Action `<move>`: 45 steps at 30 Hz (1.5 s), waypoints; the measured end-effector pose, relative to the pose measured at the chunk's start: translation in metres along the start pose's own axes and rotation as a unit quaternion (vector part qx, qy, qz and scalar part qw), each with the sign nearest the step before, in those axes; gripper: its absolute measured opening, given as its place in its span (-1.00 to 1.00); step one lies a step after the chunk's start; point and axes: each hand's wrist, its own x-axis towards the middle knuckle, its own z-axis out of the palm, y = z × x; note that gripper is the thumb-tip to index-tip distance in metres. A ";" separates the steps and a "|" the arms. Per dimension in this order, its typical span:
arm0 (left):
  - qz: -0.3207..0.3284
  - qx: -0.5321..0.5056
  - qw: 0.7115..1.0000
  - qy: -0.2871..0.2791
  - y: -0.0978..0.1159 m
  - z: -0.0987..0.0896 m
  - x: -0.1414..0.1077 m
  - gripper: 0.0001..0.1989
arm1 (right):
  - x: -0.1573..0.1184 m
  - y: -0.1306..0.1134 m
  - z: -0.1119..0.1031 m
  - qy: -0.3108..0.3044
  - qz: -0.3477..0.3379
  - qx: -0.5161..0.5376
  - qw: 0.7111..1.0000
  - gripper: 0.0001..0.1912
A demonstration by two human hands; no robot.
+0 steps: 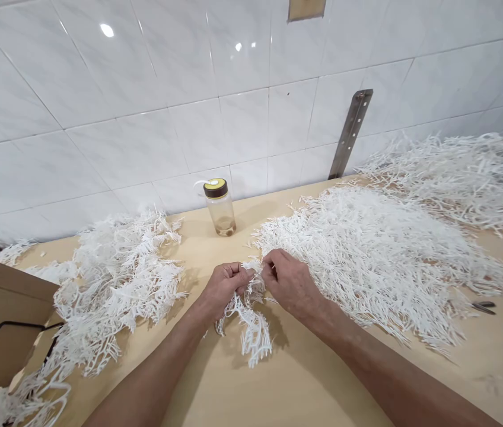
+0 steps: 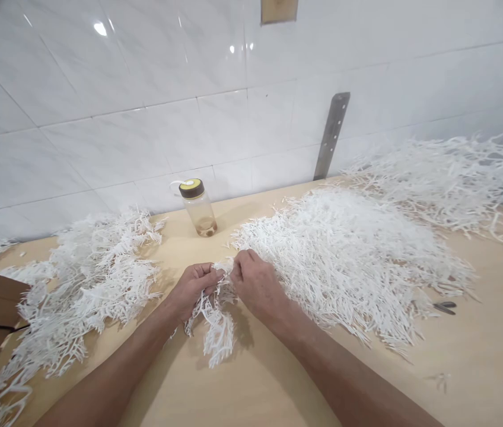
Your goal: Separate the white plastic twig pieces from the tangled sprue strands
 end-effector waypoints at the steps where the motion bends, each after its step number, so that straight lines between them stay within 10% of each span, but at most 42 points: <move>1: 0.001 -0.003 1.000 0.001 -0.001 0.000 0.000 -0.53 | 0.001 0.003 0.000 0.017 0.014 -0.009 1.000 -0.82; 16: -0.028 -0.088 0.995 0.045 -0.001 -0.007 0.003 -0.53 | 0.013 0.031 -0.027 0.158 0.064 -0.030 0.985 -0.94; 24: -0.017 -0.097 0.994 0.056 -0.004 -0.003 0.004 -0.53 | -0.003 -0.010 -0.006 0.001 0.013 0.149 0.989 -0.89; 45: -0.006 -0.056 0.997 0.050 0.000 0.004 0.001 -0.57 | -0.006 -0.015 0.004 0.012 0.059 0.091 0.994 -0.88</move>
